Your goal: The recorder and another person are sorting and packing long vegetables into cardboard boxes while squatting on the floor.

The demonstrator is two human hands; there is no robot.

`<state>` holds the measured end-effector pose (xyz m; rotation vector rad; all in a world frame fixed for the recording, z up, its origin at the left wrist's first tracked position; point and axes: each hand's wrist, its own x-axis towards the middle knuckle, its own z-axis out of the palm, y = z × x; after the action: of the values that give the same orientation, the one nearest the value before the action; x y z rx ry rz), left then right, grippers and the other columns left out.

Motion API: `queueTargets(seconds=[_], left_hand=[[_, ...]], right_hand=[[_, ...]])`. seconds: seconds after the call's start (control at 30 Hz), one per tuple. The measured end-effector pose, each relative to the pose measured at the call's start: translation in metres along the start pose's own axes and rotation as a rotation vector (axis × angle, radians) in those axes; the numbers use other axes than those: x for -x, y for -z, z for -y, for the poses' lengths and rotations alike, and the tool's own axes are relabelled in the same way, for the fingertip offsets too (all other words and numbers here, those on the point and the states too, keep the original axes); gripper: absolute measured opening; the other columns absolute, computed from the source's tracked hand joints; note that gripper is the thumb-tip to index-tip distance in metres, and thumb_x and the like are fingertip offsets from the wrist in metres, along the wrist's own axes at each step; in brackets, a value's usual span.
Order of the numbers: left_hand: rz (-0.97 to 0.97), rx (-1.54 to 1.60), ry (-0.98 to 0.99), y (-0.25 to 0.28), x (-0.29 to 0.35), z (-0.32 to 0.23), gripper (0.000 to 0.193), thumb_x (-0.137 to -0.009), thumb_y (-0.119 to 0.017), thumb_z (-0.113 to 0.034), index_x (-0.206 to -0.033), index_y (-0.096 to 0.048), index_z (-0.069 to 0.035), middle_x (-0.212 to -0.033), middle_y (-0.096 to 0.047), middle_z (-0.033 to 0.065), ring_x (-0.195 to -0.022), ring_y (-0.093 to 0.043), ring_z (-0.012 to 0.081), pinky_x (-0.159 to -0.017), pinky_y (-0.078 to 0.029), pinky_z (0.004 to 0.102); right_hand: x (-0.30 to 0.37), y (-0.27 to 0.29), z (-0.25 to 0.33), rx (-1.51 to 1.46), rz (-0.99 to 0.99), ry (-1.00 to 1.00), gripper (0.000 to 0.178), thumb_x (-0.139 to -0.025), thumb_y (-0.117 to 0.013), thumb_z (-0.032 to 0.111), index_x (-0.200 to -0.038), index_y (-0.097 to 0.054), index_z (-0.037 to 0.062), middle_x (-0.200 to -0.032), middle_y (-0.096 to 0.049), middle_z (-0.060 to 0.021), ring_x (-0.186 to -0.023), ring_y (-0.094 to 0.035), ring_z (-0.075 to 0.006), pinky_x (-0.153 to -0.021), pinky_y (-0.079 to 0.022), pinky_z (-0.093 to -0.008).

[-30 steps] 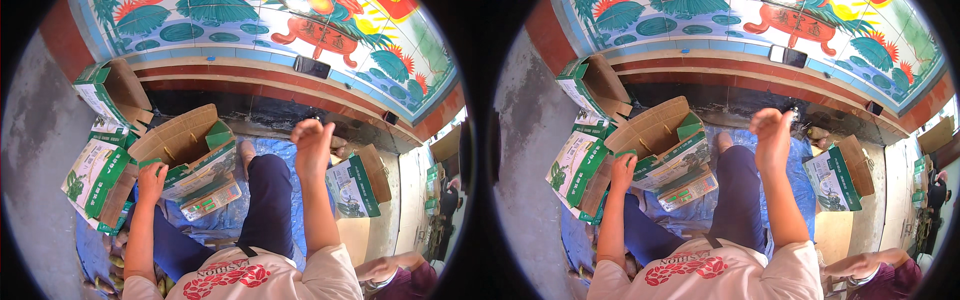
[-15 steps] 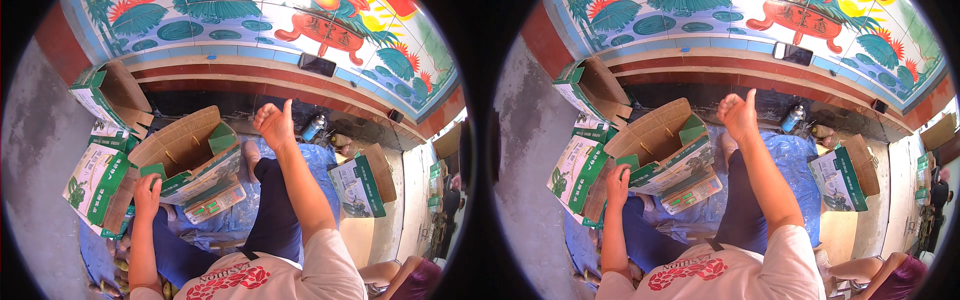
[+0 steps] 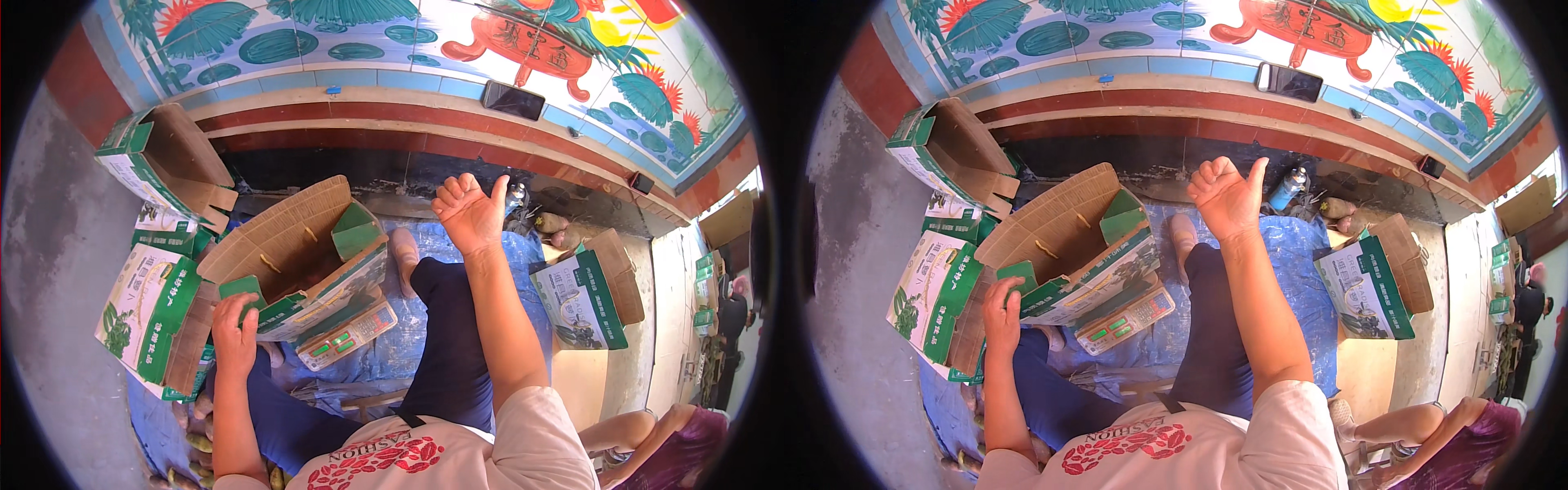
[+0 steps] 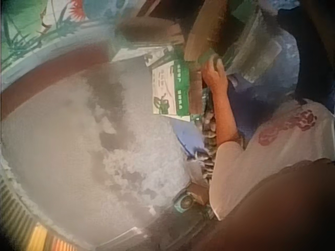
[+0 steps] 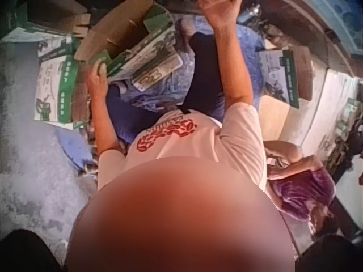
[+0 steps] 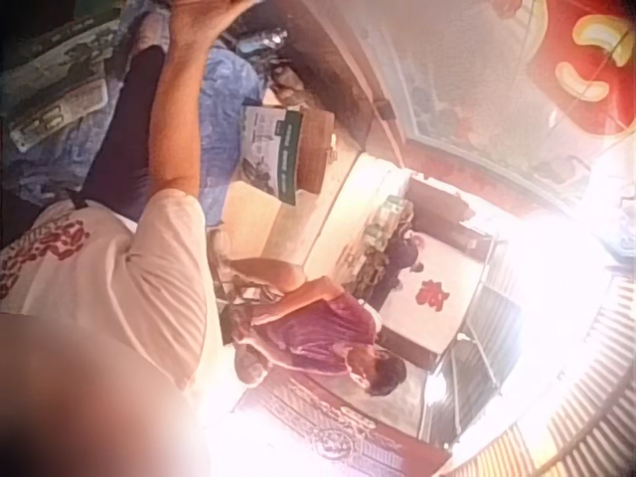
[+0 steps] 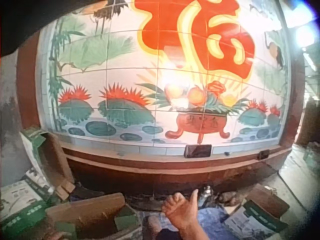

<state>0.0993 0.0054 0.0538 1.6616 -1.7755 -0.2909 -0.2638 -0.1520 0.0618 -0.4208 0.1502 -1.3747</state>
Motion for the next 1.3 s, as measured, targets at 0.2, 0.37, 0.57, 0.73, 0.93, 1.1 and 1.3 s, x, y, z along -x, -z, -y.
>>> queueTargets(seconds=[0.2,0.37,0.57,0.73,0.93,1.1,1.3], left_hand=[[0.019,0.052,-0.010,0.000,-0.005,-0.002,0.036,-0.090,-0.048,-0.034,-0.097,-0.062,-0.002,-0.101,-0.062,0.0163,-0.101,-0.055,0.0335,-0.091,-0.039,0.0401],[0.021,0.090,-0.013,0.001,-0.005,-0.003,0.038,-0.090,-0.047,-0.035,-0.098,-0.062,-0.001,-0.102,-0.061,0.0171,-0.102,-0.054,0.0333,-0.091,-0.040,0.0394],[0.019,0.099,-0.028,-0.003,-0.010,-0.010,0.037,-0.091,-0.047,-0.034,-0.099,-0.062,-0.001,-0.103,-0.061,0.0168,-0.103,-0.054,0.0332,-0.091,-0.040,0.0390],[0.016,0.087,-0.001,-0.004,-0.009,-0.007,0.037,-0.091,-0.046,-0.034,-0.098,-0.062,-0.002,-0.103,-0.061,0.0162,-0.103,-0.055,0.0325,-0.091,-0.040,0.0386],[0.006,0.083,0.006,-0.005,-0.009,-0.007,0.037,-0.091,-0.046,-0.034,-0.097,-0.062,-0.001,-0.101,-0.061,0.0161,-0.101,-0.056,0.0323,-0.089,-0.041,0.0380],[-0.003,0.079,0.013,-0.005,-0.008,-0.006,0.036,-0.091,-0.046,-0.033,-0.096,-0.063,-0.001,-0.100,-0.061,0.0163,-0.099,-0.056,0.0326,-0.088,-0.041,0.0377],[0.004,0.058,0.021,-0.007,-0.009,-0.004,0.036,-0.092,-0.046,-0.032,-0.096,-0.063,-0.001,-0.099,-0.061,0.0165,-0.098,-0.057,0.0324,-0.087,-0.042,0.0375]], right_hand=[[0.005,0.003,0.004,-0.007,0.049,0.003,0.077,-0.085,-0.020,0.074,-0.072,-0.048,0.0040,-0.066,-0.039,-0.0054,-0.062,-0.034,-0.0185,-0.060,-0.030,-0.0314],[0.007,0.000,-0.007,0.090,0.029,-0.002,0.076,-0.085,-0.021,0.074,-0.073,-0.047,0.0038,-0.066,-0.037,-0.0045,-0.062,-0.032,-0.0171,-0.059,-0.029,-0.0304],[0.003,0.011,-0.004,0.038,-0.038,0.011,0.076,-0.085,-0.019,0.073,-0.074,-0.049,0.0040,-0.066,-0.040,-0.0054,-0.062,-0.036,-0.0185,-0.059,-0.032,-0.0316],[0.003,0.017,-0.004,0.046,-0.091,0.009,0.077,-0.086,-0.019,0.073,-0.074,-0.051,0.0039,-0.066,-0.041,-0.0054,-0.062,-0.036,-0.0185,-0.059,-0.032,-0.0315],[0.006,0.015,0.003,-0.052,-0.048,0.050,0.079,-0.085,-0.022,0.073,-0.078,-0.056,0.0021,-0.069,-0.048,-0.0073,-0.062,-0.037,-0.0188,-0.059,-0.033,-0.0320],[0.012,0.013,0.013,-0.134,-0.041,0.143,0.083,-0.085,-0.024,0.072,-0.115,-0.057,0.0016,-0.092,-0.063,-0.0151,-0.061,-0.039,-0.0185,-0.065,-0.038,-0.0334],[0.017,0.007,0.024,-0.154,-0.015,0.217,0.082,-0.087,-0.026,0.069,-0.139,-0.035,0.0058,-0.131,-0.050,-0.0174,-0.063,-0.039,-0.0179,-0.069,-0.039,-0.0349]])
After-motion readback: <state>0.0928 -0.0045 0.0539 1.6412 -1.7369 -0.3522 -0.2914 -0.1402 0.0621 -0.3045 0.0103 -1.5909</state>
